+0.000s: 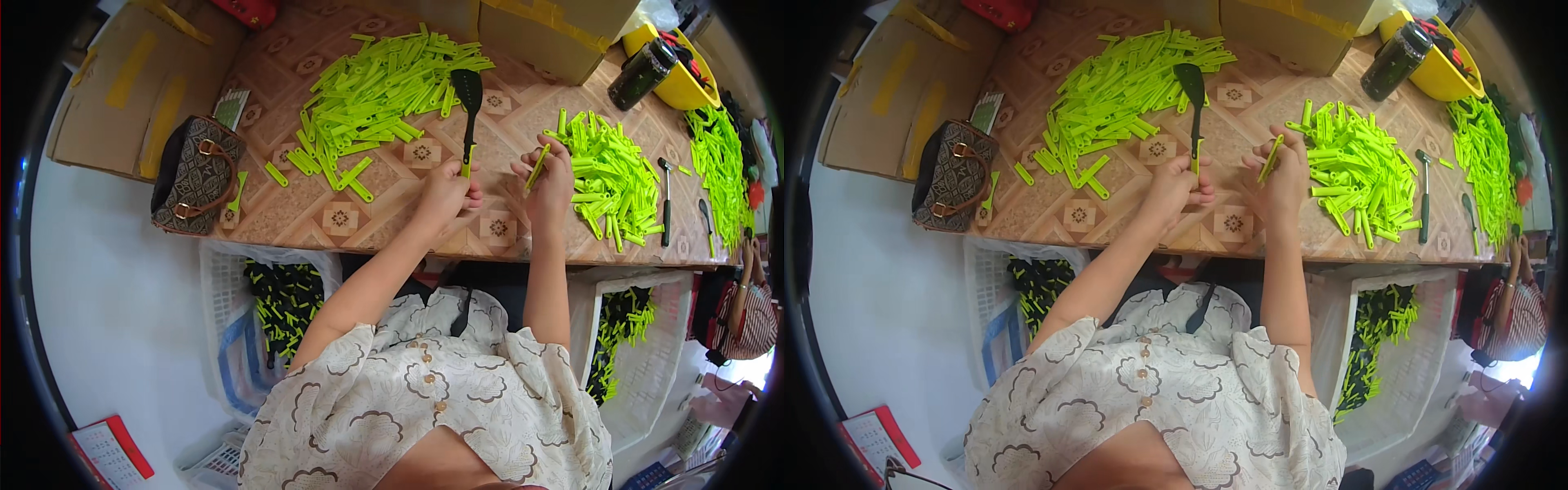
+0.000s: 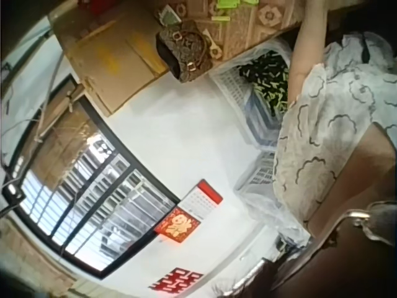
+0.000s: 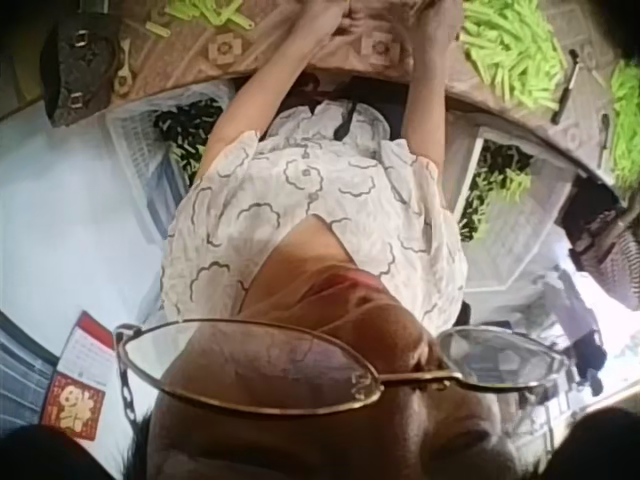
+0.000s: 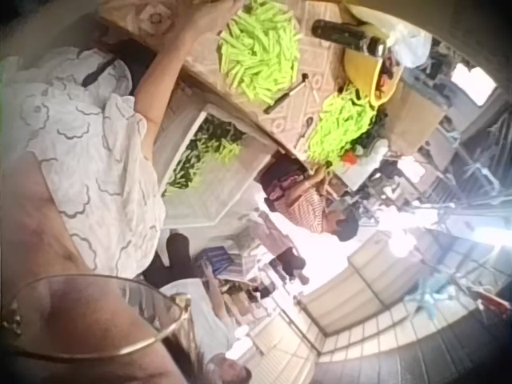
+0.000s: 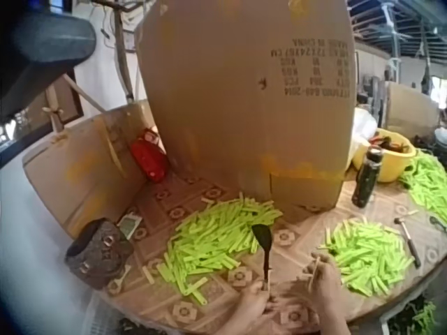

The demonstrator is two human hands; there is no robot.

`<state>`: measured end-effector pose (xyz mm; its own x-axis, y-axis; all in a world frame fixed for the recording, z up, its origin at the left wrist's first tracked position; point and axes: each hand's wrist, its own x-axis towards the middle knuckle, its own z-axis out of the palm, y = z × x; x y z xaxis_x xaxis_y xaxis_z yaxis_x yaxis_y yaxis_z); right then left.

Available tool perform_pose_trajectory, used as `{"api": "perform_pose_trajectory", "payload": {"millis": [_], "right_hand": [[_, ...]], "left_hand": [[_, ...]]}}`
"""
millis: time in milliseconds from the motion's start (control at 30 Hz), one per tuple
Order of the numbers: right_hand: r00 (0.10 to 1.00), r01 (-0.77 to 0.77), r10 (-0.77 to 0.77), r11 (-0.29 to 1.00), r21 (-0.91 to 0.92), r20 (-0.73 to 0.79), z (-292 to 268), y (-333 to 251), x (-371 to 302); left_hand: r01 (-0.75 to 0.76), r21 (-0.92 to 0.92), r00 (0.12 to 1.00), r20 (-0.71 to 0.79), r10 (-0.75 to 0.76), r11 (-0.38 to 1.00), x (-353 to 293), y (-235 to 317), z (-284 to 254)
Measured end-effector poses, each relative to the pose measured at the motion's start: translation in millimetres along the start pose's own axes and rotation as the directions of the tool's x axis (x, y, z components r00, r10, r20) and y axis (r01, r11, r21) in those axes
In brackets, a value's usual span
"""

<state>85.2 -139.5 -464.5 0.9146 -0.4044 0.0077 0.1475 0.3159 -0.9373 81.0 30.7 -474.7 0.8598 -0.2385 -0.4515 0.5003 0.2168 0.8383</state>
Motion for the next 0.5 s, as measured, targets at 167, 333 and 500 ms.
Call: {"api": "perform_pose_trajectory", "payload": {"millis": [167, 333, 500], "right_hand": [[0.958, -0.278, 0.281, 0.959, -0.045, 0.064, 5.5, 5.8, -15.1], [0.937, 0.101, 0.077, 0.873, -0.478, 0.340, 7.9, 11.1, -30.2], [0.877, 0.479, -0.231, 0.484, -0.732, 0.421, 12.5, -14.6, -43.4]], "left_hand": [[-0.130, -0.063, 0.987, 0.086, 0.135, 0.990, -5.7, -3.1, 11.8], [-0.063, -0.001, 0.969, 0.238, 0.062, 0.998, -14.5, 6.5, 17.8], [-0.496, 0.379, 0.844, -0.001, 0.536, 0.781, -21.5, 29.0, 10.5]]}}
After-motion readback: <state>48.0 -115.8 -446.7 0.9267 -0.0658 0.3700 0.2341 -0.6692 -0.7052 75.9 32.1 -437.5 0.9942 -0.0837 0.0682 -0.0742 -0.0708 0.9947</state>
